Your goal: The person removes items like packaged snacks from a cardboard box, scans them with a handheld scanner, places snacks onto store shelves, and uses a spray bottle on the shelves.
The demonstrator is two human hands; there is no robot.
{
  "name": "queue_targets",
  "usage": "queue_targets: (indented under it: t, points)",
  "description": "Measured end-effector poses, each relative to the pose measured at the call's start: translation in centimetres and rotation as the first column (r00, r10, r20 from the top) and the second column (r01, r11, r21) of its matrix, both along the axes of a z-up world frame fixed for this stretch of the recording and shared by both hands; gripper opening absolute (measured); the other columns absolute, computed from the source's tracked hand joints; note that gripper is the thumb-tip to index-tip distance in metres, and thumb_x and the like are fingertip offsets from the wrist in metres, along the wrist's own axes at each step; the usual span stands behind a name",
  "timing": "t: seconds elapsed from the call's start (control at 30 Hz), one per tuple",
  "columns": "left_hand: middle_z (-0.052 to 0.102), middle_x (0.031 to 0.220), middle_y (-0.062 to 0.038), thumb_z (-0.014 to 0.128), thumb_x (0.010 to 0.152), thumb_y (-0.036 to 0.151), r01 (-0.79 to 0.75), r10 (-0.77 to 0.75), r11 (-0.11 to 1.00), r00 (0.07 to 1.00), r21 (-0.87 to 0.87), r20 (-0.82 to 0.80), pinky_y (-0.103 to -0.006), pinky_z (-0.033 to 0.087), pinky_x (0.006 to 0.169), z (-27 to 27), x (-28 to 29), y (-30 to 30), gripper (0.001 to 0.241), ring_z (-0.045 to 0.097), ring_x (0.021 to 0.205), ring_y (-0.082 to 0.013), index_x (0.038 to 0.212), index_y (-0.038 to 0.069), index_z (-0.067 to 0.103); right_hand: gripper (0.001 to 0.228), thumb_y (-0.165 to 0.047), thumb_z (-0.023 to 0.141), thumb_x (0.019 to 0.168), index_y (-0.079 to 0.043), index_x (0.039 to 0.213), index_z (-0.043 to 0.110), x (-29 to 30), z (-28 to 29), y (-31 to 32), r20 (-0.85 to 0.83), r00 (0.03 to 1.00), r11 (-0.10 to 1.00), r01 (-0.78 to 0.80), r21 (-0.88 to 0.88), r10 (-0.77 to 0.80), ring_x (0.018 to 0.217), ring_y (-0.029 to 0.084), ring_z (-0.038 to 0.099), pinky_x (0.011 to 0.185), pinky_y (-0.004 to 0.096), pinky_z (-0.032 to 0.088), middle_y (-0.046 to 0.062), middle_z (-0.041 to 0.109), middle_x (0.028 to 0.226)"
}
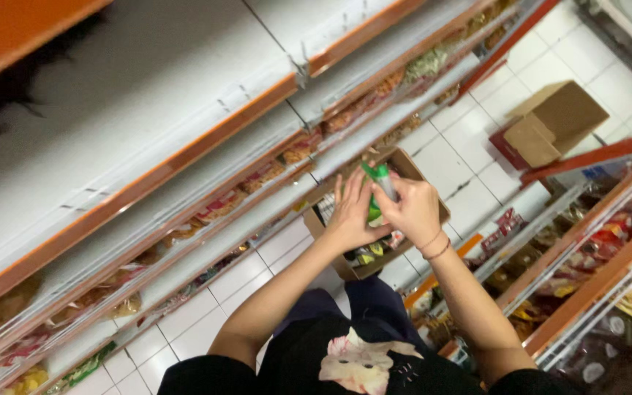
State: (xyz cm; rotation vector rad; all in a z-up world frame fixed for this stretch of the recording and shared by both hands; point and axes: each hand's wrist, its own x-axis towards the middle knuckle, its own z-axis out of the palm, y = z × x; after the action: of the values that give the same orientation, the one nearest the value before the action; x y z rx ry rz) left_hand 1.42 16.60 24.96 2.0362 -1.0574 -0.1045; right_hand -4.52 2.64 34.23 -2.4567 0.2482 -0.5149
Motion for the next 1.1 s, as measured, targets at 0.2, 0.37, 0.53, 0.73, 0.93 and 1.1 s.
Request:
queue_targets:
  t: [0.2, 0.37, 0.53, 0.73, 0.93, 1.1]
  points:
    - [0.071, 0.108, -0.015, 0.082, 0.084, 0.020, -0.287, 0.269, 0.819, 0.957, -0.497, -0.108, -0.0420, 0.058, 0.087, 9.2, 2.7, 11.9, 0.071, 0.072, 0.098, -0.0277, 0.137, 0.001, 0.039, 0.034, -0.031, 0.070, 0.086, -0.003, 0.104, 0.074, 2.5, 9.2, 11.4, 0.122, 0.942, 0.896, -0.336, 0.289, 0.314, 0.056, 0.020, 0.063, 0.056, 0.032, 0.051, 0.009, 0.063, 0.066]
    - [0.069, 0.074, -0.010, 0.065, 0.094, 0.018, -0.321, 0.125, 0.799, 0.915, -0.507, -0.383, -0.0327, 0.057, 0.062, 17.8, 6.1, 26.4, 0.048, 0.070, 0.062, -0.0202, 0.135, -0.006, 0.054, 0.066, -0.056, 0.059, 0.095, -0.001, 0.131, 0.065, 7.2, 11.5, 21.1, 0.396, 0.785, 0.742, -0.600, 0.299, 0.476, 0.088, 0.018, 0.063, 0.082, 0.033, 0.052, 0.009, 0.064, 0.096]
    - [0.063, 0.065, -0.009, 0.052, 0.104, 0.020, -0.106, -0.330, 0.770, 0.778, -0.630, -0.534, -0.0327, 0.058, 0.062, 27.0, 8.0, 40.2, 0.041, 0.067, 0.059, -0.0190, 0.128, -0.012, 0.060, 0.081, -0.068, 0.054, 0.096, 0.000, 0.139, 0.059, 10.2, 12.2, 30.9, 0.444, 0.660, 0.569, -0.750, 0.338, 0.606, 0.107, 0.024, 0.066, 0.093, 0.037, 0.055, 0.014, 0.066, 0.118]
    - [0.069, 0.071, -0.008, 0.050, 0.104, 0.016, -0.347, 0.480, 0.716, 0.875, -0.606, 0.066, -0.0296, 0.061, 0.069, 33.9, 2.2, 46.0, 0.037, 0.073, 0.067, -0.0179, 0.125, -0.013, 0.060, 0.109, -0.058, 0.082, 0.074, -0.002, 0.157, 0.037, 9.7, 15.8, 39.9, 0.493, 0.423, 0.427, -0.898, 0.112, 0.761, 0.143, 0.037, 0.051, 0.120, 0.050, 0.042, 0.022, 0.051, 0.151]
    - [0.062, 0.097, -0.020, 0.063, 0.095, 0.019, -0.384, 0.668, 0.703, 0.645, -0.599, 0.370, -0.0361, 0.054, 0.079, 41.2, 1.1, 47.0, 0.038, 0.064, 0.086, -0.0284, 0.124, -0.005, 0.061, 0.109, -0.026, 0.097, 0.060, -0.005, 0.151, 0.041, 12.3, 21.0, 45.5, 0.647, 0.327, 0.480, -0.874, -0.069, 0.689, 0.140, 0.035, 0.056, 0.119, 0.043, 0.048, 0.019, 0.052, 0.149]
    - [0.060, 0.115, -0.023, 0.069, 0.100, 0.027, -0.347, 0.615, 0.775, 0.603, -0.528, 0.507, -0.0406, 0.054, 0.089, 46.3, 3.7, 46.0, 0.042, 0.065, 0.103, -0.0360, 0.126, -0.003, 0.055, 0.100, -0.026, 0.093, 0.066, -0.002, 0.149, 0.042, 15.5, 24.2, 46.0, 0.700, 0.281, 0.272, -0.954, 0.127, 0.657, 0.130, 0.024, 0.063, 0.113, 0.036, 0.052, 0.014, 0.060, 0.138]
